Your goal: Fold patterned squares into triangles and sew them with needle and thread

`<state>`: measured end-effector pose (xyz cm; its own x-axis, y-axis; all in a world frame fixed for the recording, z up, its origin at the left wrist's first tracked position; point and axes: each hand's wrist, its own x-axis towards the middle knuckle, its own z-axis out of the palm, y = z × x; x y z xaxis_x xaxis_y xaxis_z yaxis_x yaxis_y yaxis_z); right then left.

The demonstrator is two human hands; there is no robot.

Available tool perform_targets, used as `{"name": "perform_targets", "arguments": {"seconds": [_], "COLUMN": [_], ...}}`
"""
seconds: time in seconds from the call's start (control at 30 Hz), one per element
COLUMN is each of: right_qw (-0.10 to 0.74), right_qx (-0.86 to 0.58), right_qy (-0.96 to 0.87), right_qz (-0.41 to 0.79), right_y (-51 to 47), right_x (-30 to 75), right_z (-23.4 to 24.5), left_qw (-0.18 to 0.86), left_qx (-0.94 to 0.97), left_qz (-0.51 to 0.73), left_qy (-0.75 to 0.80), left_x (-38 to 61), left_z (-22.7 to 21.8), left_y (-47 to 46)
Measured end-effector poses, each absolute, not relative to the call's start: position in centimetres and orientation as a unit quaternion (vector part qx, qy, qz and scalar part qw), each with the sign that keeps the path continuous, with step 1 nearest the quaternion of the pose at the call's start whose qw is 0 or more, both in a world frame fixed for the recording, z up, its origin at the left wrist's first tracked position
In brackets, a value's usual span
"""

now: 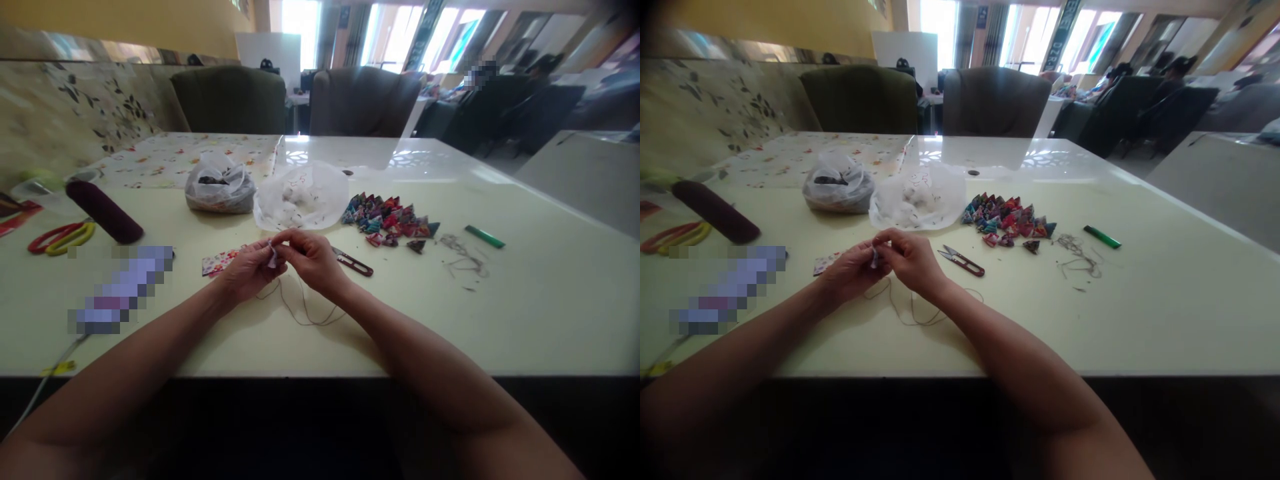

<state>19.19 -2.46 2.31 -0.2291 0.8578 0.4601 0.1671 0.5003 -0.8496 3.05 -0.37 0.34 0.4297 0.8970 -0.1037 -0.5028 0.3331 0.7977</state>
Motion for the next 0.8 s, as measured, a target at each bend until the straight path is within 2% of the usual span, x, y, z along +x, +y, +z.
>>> {"name": "perform_targets", "arguments": {"seconds": [0.2, 0.47, 0.8], "right_qw": [0.527, 0.464, 0.467], "right_qx": [-0.361, -0.405, -0.445], "right_qy": [-0.704, -0.74, -0.734], "right_qz": [0.31, 0.272, 0.213], "right_y": [-2.59, -3.32, -3.21], "right_x": [19.14, 19.05, 18.84], "right_z": [2.27, 2.75, 2.22], "left_qw": [0.787, 0.78, 0.702], "left_qx": [0.342, 0.35, 0.432], "left_qz": [0.443, 0.439, 0.482], "left_qy": [0.259, 0.277, 0.297], "left_x": [3.17, 3.27, 3.59], "left_z": [0.56, 0.41, 0.62], "left_y": [-0.71, -0.73, -1.2]}}
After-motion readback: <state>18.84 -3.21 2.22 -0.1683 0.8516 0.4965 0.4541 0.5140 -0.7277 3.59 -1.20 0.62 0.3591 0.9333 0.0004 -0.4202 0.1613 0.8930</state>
